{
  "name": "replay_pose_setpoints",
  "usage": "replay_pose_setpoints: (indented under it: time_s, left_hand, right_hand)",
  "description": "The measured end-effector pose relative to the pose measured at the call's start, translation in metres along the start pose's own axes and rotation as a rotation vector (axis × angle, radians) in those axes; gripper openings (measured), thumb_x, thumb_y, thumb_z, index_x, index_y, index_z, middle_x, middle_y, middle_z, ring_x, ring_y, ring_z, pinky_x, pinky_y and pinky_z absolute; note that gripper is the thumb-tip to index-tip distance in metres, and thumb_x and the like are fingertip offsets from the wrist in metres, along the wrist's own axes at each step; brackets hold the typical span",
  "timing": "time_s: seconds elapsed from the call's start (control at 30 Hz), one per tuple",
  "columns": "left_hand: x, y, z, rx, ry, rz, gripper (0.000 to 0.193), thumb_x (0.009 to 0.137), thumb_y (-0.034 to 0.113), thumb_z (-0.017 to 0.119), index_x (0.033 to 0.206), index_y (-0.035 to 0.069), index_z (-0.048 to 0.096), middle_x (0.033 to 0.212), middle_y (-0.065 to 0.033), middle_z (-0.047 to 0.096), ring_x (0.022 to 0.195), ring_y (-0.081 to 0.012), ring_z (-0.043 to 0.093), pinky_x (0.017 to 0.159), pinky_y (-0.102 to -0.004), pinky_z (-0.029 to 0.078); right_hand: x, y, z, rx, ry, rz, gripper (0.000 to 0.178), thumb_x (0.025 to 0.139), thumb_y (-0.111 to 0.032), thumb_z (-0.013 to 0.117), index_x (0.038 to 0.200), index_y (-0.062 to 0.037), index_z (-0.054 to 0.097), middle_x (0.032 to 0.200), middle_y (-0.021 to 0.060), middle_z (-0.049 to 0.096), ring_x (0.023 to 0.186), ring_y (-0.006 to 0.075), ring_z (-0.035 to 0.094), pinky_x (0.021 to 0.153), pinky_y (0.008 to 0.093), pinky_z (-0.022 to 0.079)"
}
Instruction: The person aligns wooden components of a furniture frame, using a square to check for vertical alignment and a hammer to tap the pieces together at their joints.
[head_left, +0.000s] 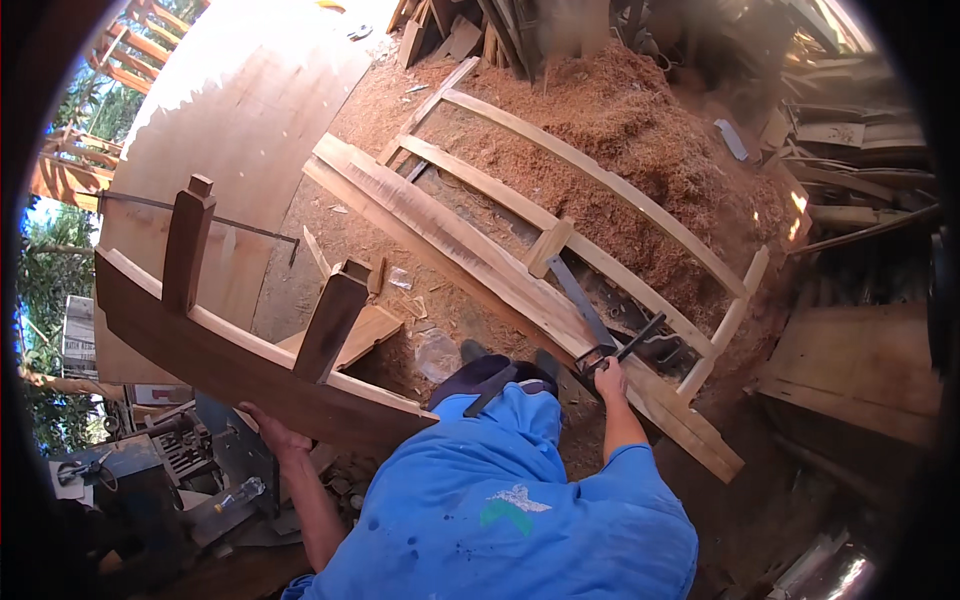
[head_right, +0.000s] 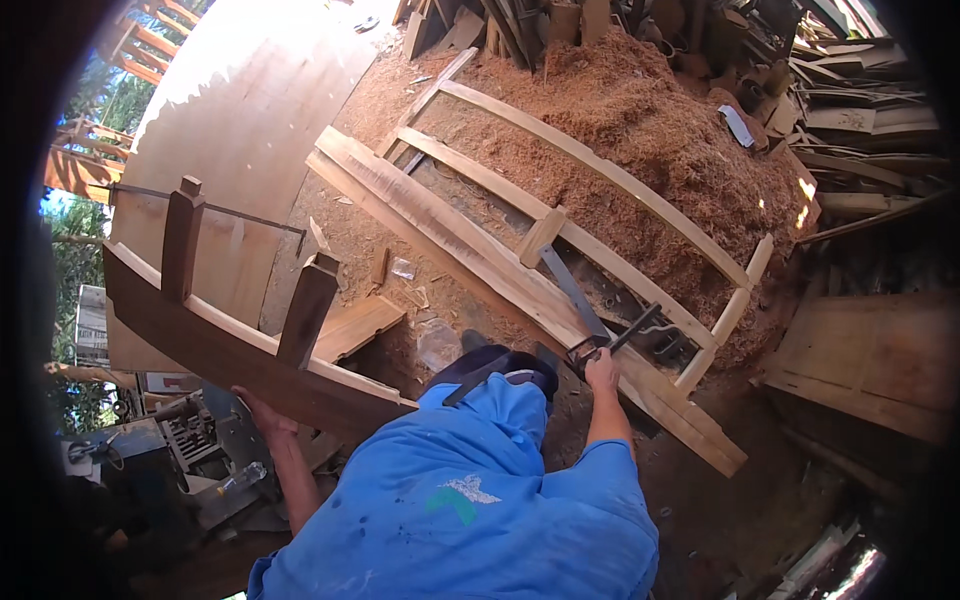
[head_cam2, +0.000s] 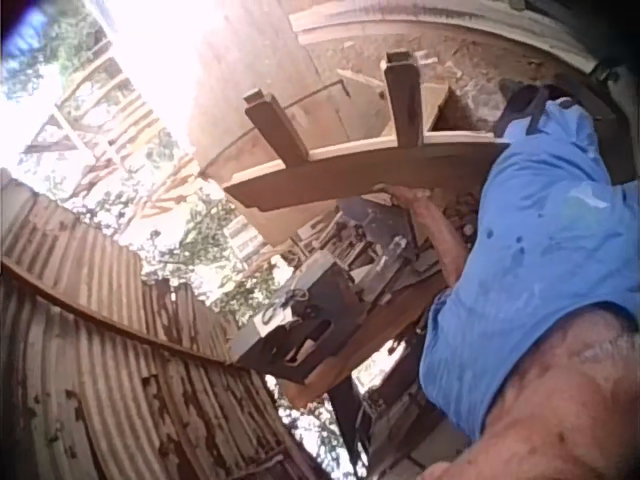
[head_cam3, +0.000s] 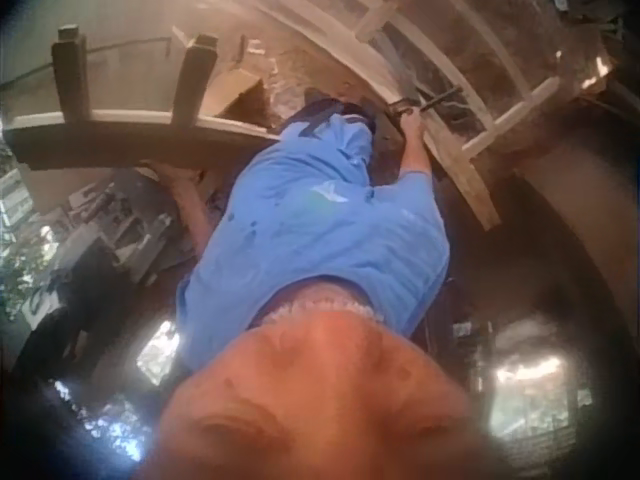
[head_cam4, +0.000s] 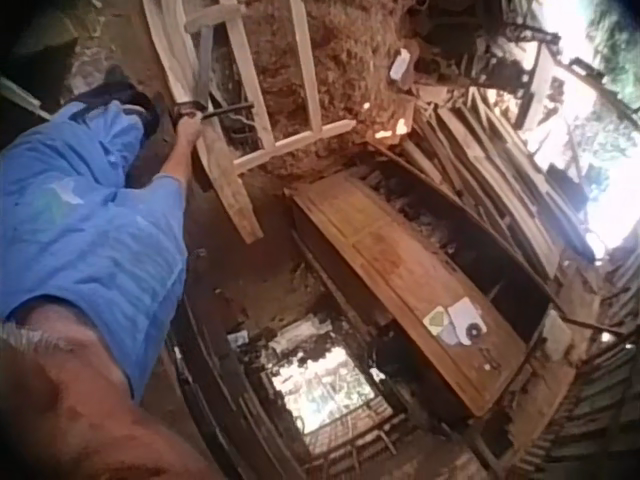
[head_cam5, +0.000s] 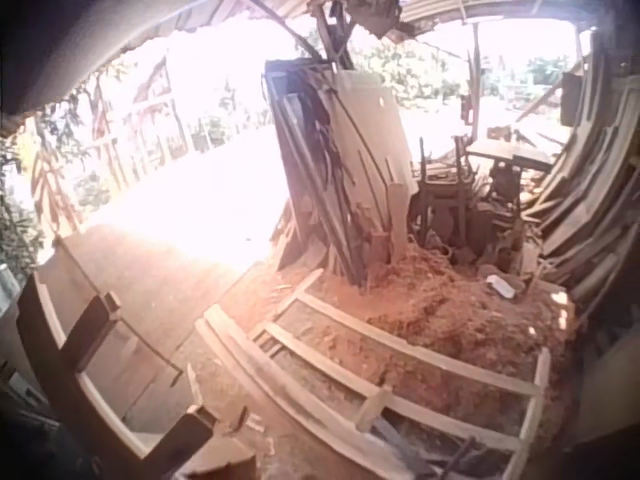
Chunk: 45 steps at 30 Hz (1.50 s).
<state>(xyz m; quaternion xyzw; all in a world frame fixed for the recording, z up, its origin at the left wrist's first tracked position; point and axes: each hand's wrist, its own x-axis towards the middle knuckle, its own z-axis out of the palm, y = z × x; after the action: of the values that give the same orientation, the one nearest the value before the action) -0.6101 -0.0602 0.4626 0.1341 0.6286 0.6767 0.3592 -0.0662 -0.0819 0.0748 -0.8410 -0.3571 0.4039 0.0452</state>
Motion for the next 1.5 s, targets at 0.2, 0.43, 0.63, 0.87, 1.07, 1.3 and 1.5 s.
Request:
replay_pose_setpoints:
  time_s: [0.2, 0.43, 0.63, 0.87, 1.07, 1.3, 1.5]
  left_hand:
    - [-0.024, -0.01, 0.008, 0.036, -0.071, 0.031, 0.091, 0.09, 0.075, 0.042, 0.154, 0.012, 0.025, 0.154, -0.0099, 0.035, 0.136, -0.03, 0.041, 0.113, -0.0461, 0.037]
    - [-0.053, -0.015, 0.025, -0.012, -0.036, -0.018, 0.091, 0.089, 0.077, 0.042, 0.153, 0.013, 0.028, 0.155, -0.0094, 0.033, 0.138, -0.0298, 0.039, 0.113, -0.0478, 0.036]
    - [-0.057, -0.018, 0.026, 0.039, -0.042, 0.026, 0.096, 0.087, 0.079, 0.04, 0.156, 0.014, 0.023, 0.158, -0.0107, 0.029, 0.14, -0.0309, 0.037, 0.113, -0.0482, 0.035]
    - [-0.053, -0.024, 0.031, 0.079, -0.052, 0.068, 0.1, 0.085, 0.08, 0.042, 0.157, 0.014, 0.02, 0.159, -0.0114, 0.026, 0.142, -0.0312, 0.034, 0.116, -0.0476, 0.031]
    - [-0.055, -0.025, 0.024, 0.057, -0.005, 0.105, 0.1, 0.086, 0.08, 0.042, 0.157, 0.014, 0.019, 0.16, -0.0111, 0.025, 0.142, -0.0305, 0.033, 0.116, -0.0477, 0.03]
    - [-0.061, -0.033, 0.033, 0.004, 0.007, 0.041, 0.096, 0.088, 0.079, 0.039, 0.156, 0.014, 0.02, 0.158, -0.0106, 0.028, 0.141, -0.0299, 0.035, 0.115, -0.0472, 0.032]
    - [-0.057, -0.046, 0.034, -0.037, 0.013, 0.03, 0.094, 0.089, 0.077, 0.041, 0.155, 0.013, 0.022, 0.157, -0.011, 0.03, 0.139, -0.0292, 0.038, 0.114, -0.0461, 0.034]
  right_hand:
    - [-0.019, -0.046, -0.029, -0.281, 0.151, -0.155, 0.048, 0.081, -0.034, 0.071, 0.121, -0.0098, 0.059, 0.123, 0.0194, 0.052, 0.116, 0.0396, 0.053, 0.097, 0.0488, 0.045]
    - [-0.019, -0.079, -0.03, -0.458, 0.058, -0.603, 0.065, 0.073, -0.044, 0.078, 0.126, -0.0143, 0.054, 0.127, 0.0183, 0.047, 0.124, 0.0368, 0.045, 0.101, 0.0549, 0.037]
    - [-0.007, -0.044, -0.037, -0.537, -0.056, -0.416, 0.094, 0.068, -0.056, 0.081, 0.147, -0.0256, 0.039, 0.154, 0.0234, 0.026, 0.142, 0.0417, 0.029, 0.113, 0.0644, 0.022]
    - [-0.001, -0.024, -0.043, -0.594, -0.064, -0.459, 0.096, 0.064, -0.056, 0.084, 0.144, -0.0254, 0.042, 0.15, 0.0266, 0.03, 0.139, 0.042, 0.032, 0.114, 0.063, 0.021]
    - [-0.011, -0.007, -0.061, -0.74, -0.062, -0.614, 0.089, 0.073, -0.04, 0.08, 0.149, -0.0275, 0.037, 0.141, 0.0259, 0.041, 0.132, 0.0399, 0.041, 0.112, 0.0632, 0.023]
    - [0.024, 0.024, -0.048, -0.66, -0.126, -0.589, 0.079, 0.085, -0.012, 0.063, 0.154, -0.0318, 0.028, 0.122, 0.0188, 0.057, 0.11, 0.0375, 0.06, 0.1, 0.0555, 0.04]
    - [0.031, 0.022, -0.047, -0.683, -0.115, -0.663, 0.079, 0.077, -0.012, 0.072, 0.146, -0.0264, 0.036, 0.111, 0.0207, 0.056, 0.095, 0.0392, 0.066, 0.077, 0.0491, 0.054]
